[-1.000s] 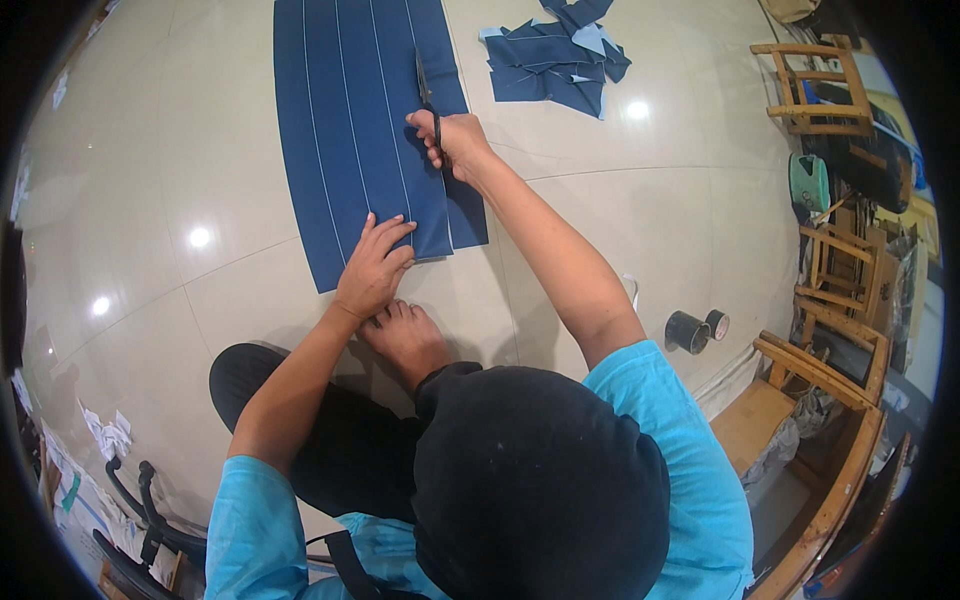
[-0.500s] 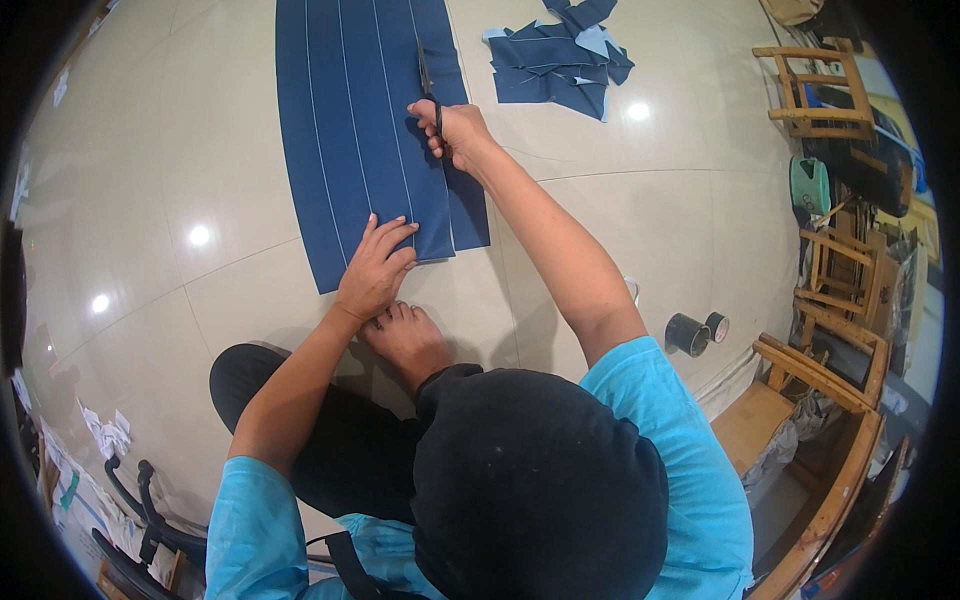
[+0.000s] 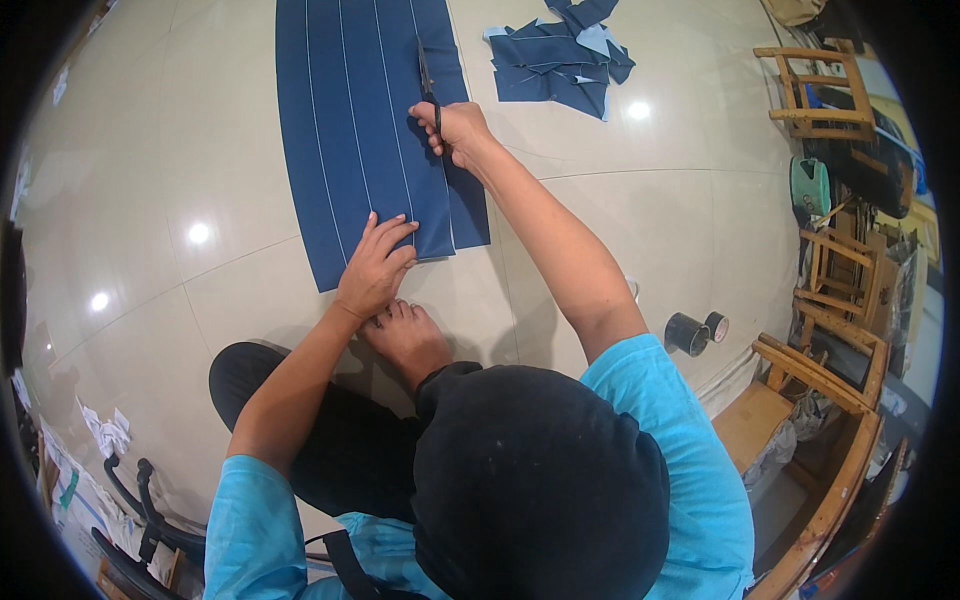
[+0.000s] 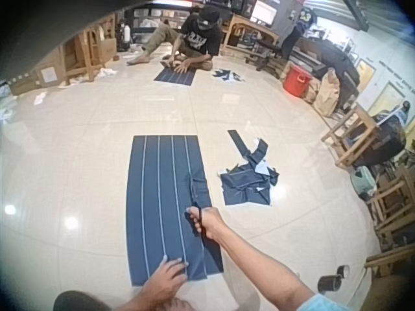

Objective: The person sits on the floor and uses scissors to cut a large piece of blue fabric into long strips along pre-marked white lines. The cut strips are set aside as the cutting progresses.

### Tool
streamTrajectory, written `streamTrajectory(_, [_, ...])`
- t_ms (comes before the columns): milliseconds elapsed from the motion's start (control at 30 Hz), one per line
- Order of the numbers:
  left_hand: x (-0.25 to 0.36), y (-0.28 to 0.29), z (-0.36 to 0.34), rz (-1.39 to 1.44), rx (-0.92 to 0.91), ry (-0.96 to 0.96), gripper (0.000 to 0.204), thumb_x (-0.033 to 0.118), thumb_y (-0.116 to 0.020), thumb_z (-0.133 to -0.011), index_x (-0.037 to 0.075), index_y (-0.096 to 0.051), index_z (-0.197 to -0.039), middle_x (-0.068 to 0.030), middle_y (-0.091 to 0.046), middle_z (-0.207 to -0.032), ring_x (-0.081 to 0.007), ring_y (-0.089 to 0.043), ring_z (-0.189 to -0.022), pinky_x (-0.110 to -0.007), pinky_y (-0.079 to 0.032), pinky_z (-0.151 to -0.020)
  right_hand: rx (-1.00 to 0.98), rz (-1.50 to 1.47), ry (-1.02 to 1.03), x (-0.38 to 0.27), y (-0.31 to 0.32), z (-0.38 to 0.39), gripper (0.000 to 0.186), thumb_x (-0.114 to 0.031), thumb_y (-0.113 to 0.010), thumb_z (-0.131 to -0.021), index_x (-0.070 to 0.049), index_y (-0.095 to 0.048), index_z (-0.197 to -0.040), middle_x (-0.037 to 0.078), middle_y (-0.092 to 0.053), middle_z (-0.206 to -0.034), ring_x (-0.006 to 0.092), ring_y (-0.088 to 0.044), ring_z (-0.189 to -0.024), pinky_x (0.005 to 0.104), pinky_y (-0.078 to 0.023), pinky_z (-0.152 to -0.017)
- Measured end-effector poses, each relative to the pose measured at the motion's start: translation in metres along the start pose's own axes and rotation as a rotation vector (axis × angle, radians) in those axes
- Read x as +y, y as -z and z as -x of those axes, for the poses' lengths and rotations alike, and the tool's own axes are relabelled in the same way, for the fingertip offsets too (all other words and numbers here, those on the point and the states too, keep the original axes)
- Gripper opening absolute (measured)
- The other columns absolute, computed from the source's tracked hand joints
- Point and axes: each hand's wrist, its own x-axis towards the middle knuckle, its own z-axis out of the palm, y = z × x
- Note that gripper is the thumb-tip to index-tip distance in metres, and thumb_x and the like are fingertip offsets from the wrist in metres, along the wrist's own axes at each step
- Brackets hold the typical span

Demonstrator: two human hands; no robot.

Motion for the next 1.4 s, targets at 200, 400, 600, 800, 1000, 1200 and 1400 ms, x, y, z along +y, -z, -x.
streamTrajectory(200, [0.0, -0.001, 0.0, 0.005, 0.001, 0.001, 0.017, 0.011, -0.071, -0.091, 0.01, -0.067, -0.108, -0.0097, -0.061, -0.14, -0.0338, -0.052, -0.139, -0.062, -0.032, -0.123, -0.004, 0.013, 0.002, 0.0, -0.001, 0.001, 0.027, -0.021, -0.087, -0.083, -0.006, -0.064, -0.08, 0.0, -0.056, -0.069, 0.0085, -0.05, -0.052, 0.0231, -0.037, -0.044])
streamTrajectory(400, [0.0, 0.001, 0.001, 0.005, -0.008, 0.005, 0.018, 0.01, -0.071, -0.091, 0.01, -0.067, -0.108, -0.0098, -0.061, -0.14, -0.0339, -0.052, -0.139, -0.062, -0.032, -0.123, -0.002, 0.007, -0.024, -0.002, -0.002, 0.0, 0.033, -0.028, -0.088, -0.081, -0.006, -0.063, -0.079, 0.001, -0.055, -0.068, 0.0092, -0.049, -0.053, 0.0245, -0.037, -0.046])
streamTrajectory(600, [-0.001, -0.003, 0.001, 0.012, 0.001, -0.001, 0.018, 0.009, -0.071, -0.09, 0.01, -0.066, -0.107, -0.0098, -0.061, -0.139, -0.0341, -0.052, -0.139, -0.063, -0.032, -0.123, 0.004, -0.05, -0.012, -0.007, -0.002, -0.015, 0.037, -0.027, -0.089, -0.077, 0.0, -0.065, -0.08, 0.005, -0.057, -0.069, 0.0121, -0.05, -0.052, 0.0268, -0.04, -0.044])
streamTrajectory(800, [0.001, -0.002, 0.0, 0.017, 0.016, -0.004, 0.019, 0.005, -0.073, -0.085, 0.008, -0.063, -0.101, -0.0115, -0.062, -0.139, -0.0347, -0.052, -0.14, -0.064, -0.032, -0.123, 0.012, -0.016, -0.027, -0.01, -0.003, -0.019, 0.036, -0.032, -0.09, -0.079, -0.007, -0.063, -0.077, 0.0, -0.054, -0.068, 0.01, -0.047, -0.053, 0.0258, -0.037, -0.047])
streamTrajectory(1000, [0.0, -0.002, 0.001, 0.015, 0.016, 0.0, 0.018, 0.006, -0.073, -0.086, 0.008, -0.064, -0.101, -0.0114, -0.062, -0.139, -0.0347, -0.052, -0.14, -0.063, -0.032, -0.123, 0.01, -0.01, -0.022, -0.013, -0.004, -0.016, 0.035, -0.031, -0.09, -0.079, -0.007, -0.064, -0.077, 0.0, -0.054, -0.068, 0.0097, -0.047, -0.053, 0.0257, -0.036, -0.047])
streamTrajectory(1200, [-0.001, -0.004, 0.0, 0.012, 0.009, -0.004, 0.017, 0.007, -0.073, -0.086, 0.008, -0.064, -0.101, -0.0111, -0.062, -0.139, -0.0342, -0.052, -0.14, -0.063, -0.032, -0.123, 0.014, -0.02, -0.009, -0.011, -0.002, -0.022, 0.032, -0.024, -0.089, -0.078, -0.004, -0.065, -0.078, 0.002, -0.057, -0.068, 0.01, -0.049, -0.051, 0.0259, -0.038, -0.044])
streamTrajectory(1400, [-0.003, -0.002, 0.003, 0.001, -0.008, 0.014, 0.017, 0.011, -0.072, -0.09, 0.01, -0.068, -0.107, -0.0093, -0.062, -0.139, -0.0333, -0.052, -0.139, -0.063, -0.031, -0.124, 0.0, -0.011, -0.002, -0.013, -0.005, -0.019, 0.028, -0.019, -0.088, -0.079, -0.002, -0.065, -0.078, 0.004, -0.059, -0.069, 0.0096, -0.051, -0.05, 0.0254, -0.039, -0.042])
